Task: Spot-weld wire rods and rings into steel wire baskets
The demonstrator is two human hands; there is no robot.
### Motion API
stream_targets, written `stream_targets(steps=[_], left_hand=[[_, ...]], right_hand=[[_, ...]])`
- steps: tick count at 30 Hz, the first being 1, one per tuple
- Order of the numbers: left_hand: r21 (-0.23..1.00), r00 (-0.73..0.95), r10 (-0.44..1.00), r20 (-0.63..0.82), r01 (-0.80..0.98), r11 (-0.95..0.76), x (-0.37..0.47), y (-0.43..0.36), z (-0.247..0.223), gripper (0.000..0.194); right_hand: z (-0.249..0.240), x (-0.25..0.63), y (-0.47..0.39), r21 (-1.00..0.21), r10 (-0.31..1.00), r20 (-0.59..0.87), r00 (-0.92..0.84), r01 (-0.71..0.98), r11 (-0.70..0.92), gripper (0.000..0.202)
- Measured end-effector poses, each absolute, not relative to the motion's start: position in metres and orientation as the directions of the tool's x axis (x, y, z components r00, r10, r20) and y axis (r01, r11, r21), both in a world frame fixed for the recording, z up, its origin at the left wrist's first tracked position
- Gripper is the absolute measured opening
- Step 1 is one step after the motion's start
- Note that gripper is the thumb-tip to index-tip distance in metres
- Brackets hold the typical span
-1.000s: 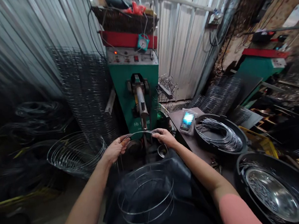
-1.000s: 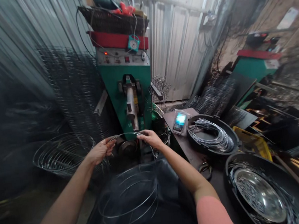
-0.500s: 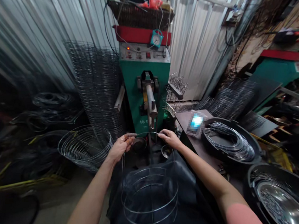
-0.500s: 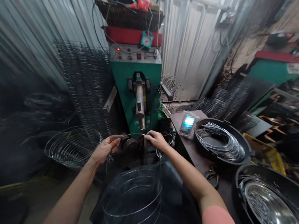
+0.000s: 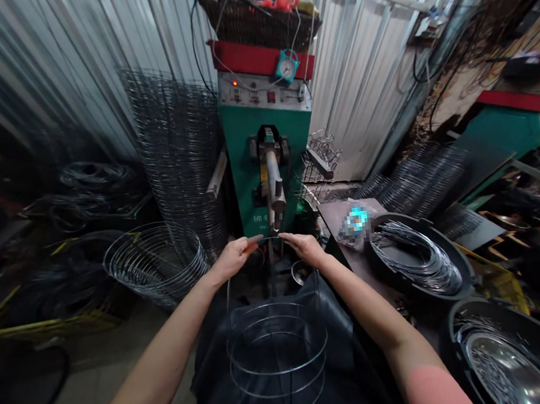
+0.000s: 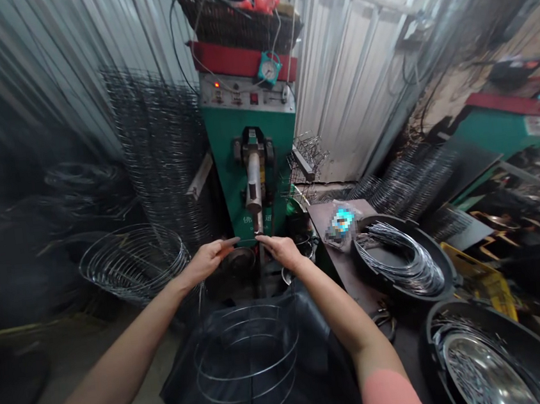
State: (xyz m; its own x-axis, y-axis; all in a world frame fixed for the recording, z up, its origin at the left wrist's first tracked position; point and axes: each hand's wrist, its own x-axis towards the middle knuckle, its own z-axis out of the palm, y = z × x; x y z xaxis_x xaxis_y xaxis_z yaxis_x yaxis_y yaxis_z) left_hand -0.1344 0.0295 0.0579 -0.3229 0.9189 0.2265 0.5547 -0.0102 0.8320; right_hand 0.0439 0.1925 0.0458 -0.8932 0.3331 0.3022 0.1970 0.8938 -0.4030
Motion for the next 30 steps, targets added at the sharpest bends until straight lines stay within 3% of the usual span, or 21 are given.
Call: stream_targets(steps=[4,8,12,19,30], left_hand=[[0.798,-0.303,0.919,0.254,0.602,-0.022,-0.131,0.036,0.054,0.040],[0.772,-0.271,0.931,0.243,0.635,-0.017,-0.134,0.049,0.047,0.038],[0.783,-0.246,0.941,0.231,0.621,-0.030,-0.141,0.067,0.040,0.035],[0.789,-0.277,0.939,0.205,0.615,0.010,-0.155,0.089,0.030,0.032],[0.767,-0.278,0.943,0.181,0.640,0.042,-0.160,0.092,0.032,0.032]], right_hand=[[0.044,0.047,0.192,-0.115,0.372,0.164,-0.913,0.357,0.927,0.041],[0.050,0.046,0.192,0.014,0.376,0.066,-0.924,0.378,0.926,0.045],[0.053,0.039,0.202,-0.044,0.380,0.073,-0.922,0.377,0.925,0.038],[0.038,0.024,0.229,-0.285,0.356,0.136,-0.924,0.308,0.908,0.026],[0.036,0.021,0.237,-0.400,0.376,0.163,-0.912,0.287,0.871,0.021]])
